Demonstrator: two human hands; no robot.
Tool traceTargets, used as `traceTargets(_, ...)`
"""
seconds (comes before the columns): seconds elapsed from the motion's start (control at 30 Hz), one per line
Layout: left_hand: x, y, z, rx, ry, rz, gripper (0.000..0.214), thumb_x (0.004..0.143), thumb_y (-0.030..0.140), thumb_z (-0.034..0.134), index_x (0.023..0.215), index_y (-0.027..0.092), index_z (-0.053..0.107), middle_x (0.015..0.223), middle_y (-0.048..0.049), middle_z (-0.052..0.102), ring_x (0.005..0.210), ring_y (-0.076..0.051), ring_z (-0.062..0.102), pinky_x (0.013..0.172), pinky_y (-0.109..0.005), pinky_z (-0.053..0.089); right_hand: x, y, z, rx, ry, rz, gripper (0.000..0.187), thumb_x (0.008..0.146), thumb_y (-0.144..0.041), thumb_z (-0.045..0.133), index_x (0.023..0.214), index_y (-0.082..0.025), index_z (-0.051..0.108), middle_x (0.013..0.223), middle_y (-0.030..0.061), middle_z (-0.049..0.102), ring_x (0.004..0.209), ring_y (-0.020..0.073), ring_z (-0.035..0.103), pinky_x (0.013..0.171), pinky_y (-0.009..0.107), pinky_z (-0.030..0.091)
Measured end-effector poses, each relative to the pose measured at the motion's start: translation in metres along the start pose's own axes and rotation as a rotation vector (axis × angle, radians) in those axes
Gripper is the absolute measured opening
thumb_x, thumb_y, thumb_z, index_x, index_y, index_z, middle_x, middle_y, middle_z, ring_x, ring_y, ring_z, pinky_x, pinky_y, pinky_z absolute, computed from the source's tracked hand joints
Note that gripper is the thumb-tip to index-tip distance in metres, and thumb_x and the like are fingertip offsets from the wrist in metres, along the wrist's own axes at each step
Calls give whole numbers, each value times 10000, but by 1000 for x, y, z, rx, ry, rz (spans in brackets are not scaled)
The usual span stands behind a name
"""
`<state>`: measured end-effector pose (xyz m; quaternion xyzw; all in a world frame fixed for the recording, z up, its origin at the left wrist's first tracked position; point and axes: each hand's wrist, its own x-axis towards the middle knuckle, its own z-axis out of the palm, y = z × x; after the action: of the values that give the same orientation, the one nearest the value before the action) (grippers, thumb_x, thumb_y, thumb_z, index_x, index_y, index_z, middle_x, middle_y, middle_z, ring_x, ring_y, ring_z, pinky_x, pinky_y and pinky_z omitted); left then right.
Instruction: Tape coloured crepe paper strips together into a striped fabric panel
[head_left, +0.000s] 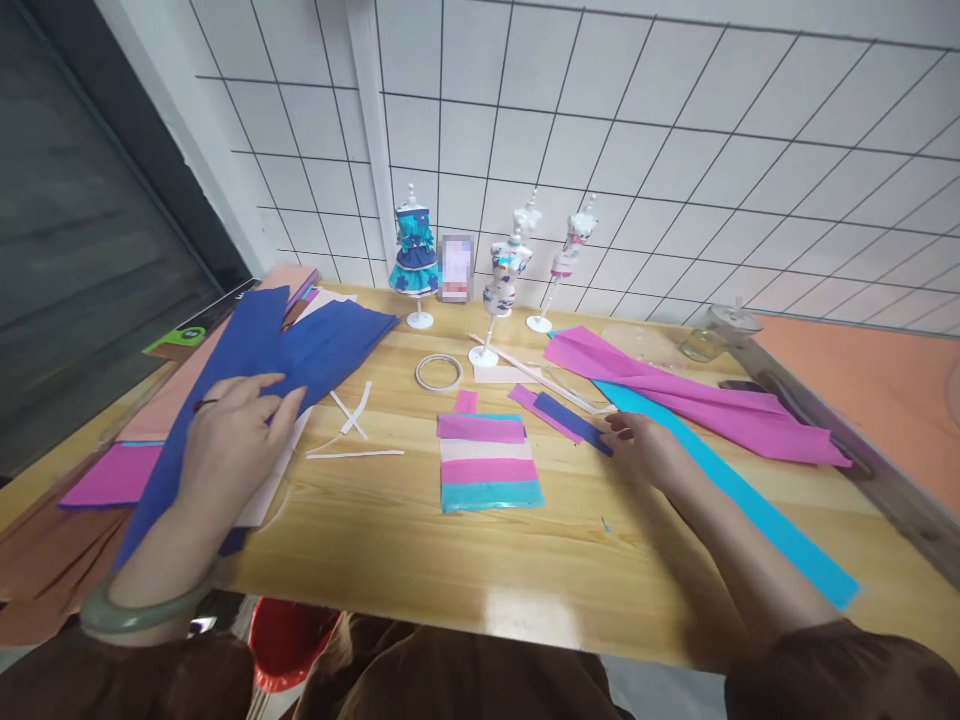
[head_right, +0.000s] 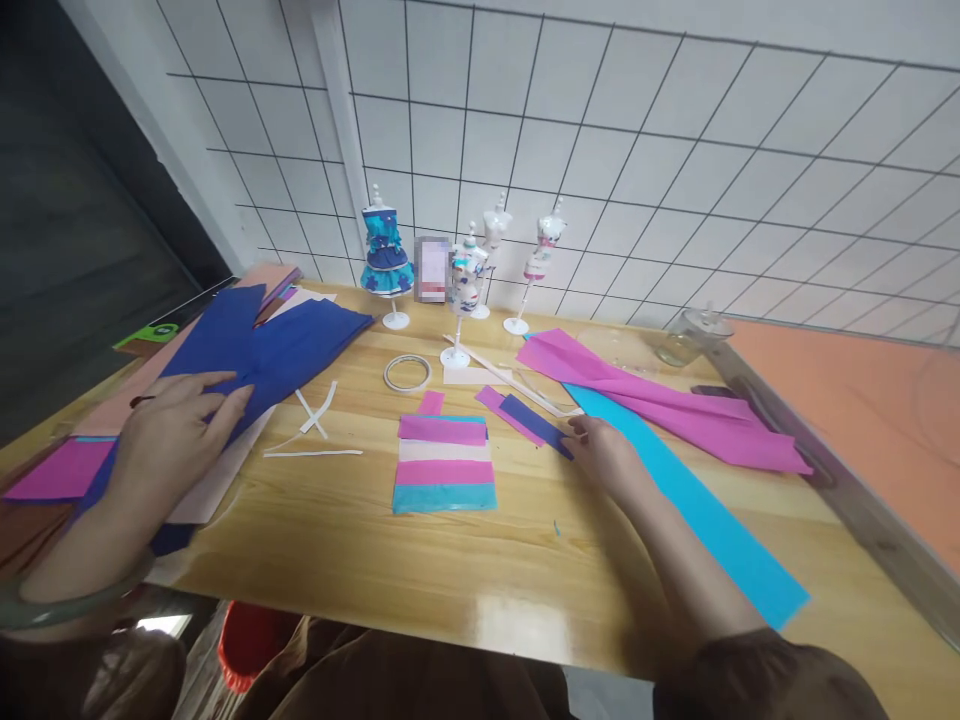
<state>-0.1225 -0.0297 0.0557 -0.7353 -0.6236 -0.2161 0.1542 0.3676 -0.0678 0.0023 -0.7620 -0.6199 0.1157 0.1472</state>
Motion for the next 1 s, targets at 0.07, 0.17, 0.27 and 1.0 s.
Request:
traceTargets(0.07, 6, 17, 1, -26, 4, 35, 336, 875, 382, 402, 692, 175, 593, 1083, -44, 605, 1059, -201, 507, 932, -329, 377, 8, 3, 4, 15, -52, 6, 267, 725, -297, 541, 942, -171, 634, 885, 87, 685, 759, 214, 633, 641, 289, 452)
traceTargets(0.17, 13, 38, 5, -45, 31, 3, 341, 838, 328, 461, 1122, 155, 534, 1159, -97, 559, 1117, -252, 462, 949, -371, 354, 11, 7, 6, 40, -126, -1, 188, 721, -280, 528, 837, -193, 647, 771, 49, 691, 702, 207, 632, 603, 285, 442)
traceTargets(0.27, 15, 55, 14, -142, -41, 51, 502, 816, 313, 493, 1283, 148, 411, 1232, -115, 514, 1154, -271, 439, 969, -385, 338, 5, 7, -1, 55, -153, -4, 164, 737, -301, 507, 768, -200, 632, 774, 48, 689, 693, 216, 630, 606, 305, 442)
traceTargets(1.0, -56, 175, -8, -1211, -1030, 484, 682, 732, 308, 622, 1352, 276, 340, 889, -3, 608, 802, -138, 565, 750, -254, 437, -151, -71, -32, 110, -173, -645, 215, 827, -275, 554, 1040, -284, 579, 918, -4, 692, 788, 148, 672, 682, 189, 548)
